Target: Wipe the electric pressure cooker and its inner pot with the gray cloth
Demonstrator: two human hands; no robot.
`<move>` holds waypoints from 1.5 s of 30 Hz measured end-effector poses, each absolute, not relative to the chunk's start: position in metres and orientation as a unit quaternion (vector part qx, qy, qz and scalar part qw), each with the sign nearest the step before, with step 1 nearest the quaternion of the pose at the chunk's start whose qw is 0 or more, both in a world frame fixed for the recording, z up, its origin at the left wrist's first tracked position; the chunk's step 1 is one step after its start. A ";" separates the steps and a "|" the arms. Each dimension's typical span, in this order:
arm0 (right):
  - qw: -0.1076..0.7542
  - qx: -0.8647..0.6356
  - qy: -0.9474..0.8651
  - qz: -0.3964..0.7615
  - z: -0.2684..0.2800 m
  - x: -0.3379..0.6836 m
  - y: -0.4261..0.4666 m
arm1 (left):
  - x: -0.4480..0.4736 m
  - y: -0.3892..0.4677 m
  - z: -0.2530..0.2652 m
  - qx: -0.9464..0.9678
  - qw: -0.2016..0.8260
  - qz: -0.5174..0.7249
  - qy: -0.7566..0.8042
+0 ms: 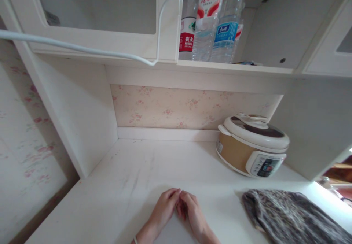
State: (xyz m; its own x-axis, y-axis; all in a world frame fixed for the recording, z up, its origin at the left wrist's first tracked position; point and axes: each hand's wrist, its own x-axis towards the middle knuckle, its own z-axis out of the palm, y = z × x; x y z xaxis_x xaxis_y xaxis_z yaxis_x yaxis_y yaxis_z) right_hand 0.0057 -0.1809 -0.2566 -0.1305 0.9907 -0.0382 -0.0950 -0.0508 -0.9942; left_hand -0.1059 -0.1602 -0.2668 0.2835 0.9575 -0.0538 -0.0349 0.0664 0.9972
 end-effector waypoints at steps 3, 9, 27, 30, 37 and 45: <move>0.477 -0.452 -0.497 0.566 -0.258 0.007 -0.181 | -0.106 -0.162 -0.262 0.545 0.592 0.418 0.421; 0.474 -0.452 -0.503 0.564 -0.259 0.008 -0.180 | -0.108 -0.163 -0.261 0.549 0.576 0.416 0.440; 0.462 -0.461 -0.512 0.558 -0.261 0.007 -0.181 | -0.106 -0.166 -0.257 0.534 0.593 0.403 0.449; 0.461 -0.460 -0.516 0.557 -0.260 0.007 -0.181 | -0.106 -0.166 -0.256 0.536 0.592 0.404 0.446; 0.465 -0.461 -0.509 0.559 -0.259 0.006 -0.182 | -0.107 -0.167 -0.254 0.532 0.601 0.391 0.451; 0.468 -0.453 -0.500 0.571 -0.259 0.005 -0.182 | -0.107 -0.166 -0.253 0.533 0.600 0.398 0.445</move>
State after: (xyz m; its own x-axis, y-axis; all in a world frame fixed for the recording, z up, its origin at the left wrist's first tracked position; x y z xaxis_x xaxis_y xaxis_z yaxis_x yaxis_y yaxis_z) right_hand 0.0054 -0.1820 -0.2590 -0.1526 0.9871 -0.0495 -0.0816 -0.0625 -0.9947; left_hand -0.1068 -0.1665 -0.2532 0.2875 0.9515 -0.1097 -0.0044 0.1158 0.9933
